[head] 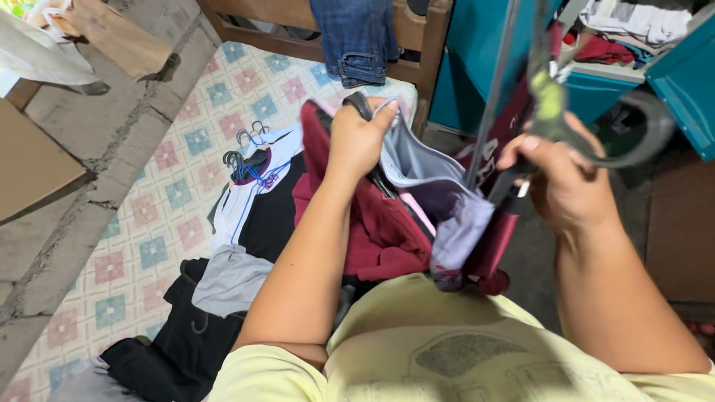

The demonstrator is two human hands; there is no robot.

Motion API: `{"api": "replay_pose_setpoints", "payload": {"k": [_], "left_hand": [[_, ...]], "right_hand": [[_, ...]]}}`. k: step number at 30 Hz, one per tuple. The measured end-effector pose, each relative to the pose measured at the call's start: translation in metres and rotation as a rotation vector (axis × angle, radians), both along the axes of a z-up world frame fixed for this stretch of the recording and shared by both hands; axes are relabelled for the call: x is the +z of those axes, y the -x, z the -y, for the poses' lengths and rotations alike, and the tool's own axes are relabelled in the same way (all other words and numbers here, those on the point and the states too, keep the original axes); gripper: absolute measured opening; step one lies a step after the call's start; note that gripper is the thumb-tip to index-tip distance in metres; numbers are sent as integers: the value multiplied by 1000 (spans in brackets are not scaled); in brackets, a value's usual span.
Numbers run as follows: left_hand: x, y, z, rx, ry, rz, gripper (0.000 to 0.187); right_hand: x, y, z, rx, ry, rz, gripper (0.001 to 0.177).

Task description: The person picks up shirts from a pile on a bed, places them on hangers, and hangs them in a wardrobe. The person handles multiple shirts and hangers, moving between the bed and the wardrobe.

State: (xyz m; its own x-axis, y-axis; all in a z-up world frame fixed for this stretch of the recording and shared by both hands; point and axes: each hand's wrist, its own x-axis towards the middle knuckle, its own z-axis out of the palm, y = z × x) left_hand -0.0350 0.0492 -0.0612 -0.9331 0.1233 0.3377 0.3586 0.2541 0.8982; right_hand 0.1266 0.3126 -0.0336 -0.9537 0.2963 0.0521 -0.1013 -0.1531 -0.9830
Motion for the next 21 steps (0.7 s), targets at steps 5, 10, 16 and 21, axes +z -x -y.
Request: {"api": "replay_pose_setpoints", "payload": {"k": [5, 10, 16, 21], "left_hand": [[27, 1, 31, -60, -148, 162, 24], [21, -8, 61, -42, -80, 135, 20], [48, 0, 76, -76, 22, 147, 21], [56, -16, 14, -509, 210, 126, 21]], "right_hand": [[-36, 18, -81, -275, 222, -318, 28], [-65, 28, -161, -335, 408, -375, 11], [-41, 9, -148, -84, 161, -185, 10], [-22, 16, -62, -50, -94, -134, 31]]}}
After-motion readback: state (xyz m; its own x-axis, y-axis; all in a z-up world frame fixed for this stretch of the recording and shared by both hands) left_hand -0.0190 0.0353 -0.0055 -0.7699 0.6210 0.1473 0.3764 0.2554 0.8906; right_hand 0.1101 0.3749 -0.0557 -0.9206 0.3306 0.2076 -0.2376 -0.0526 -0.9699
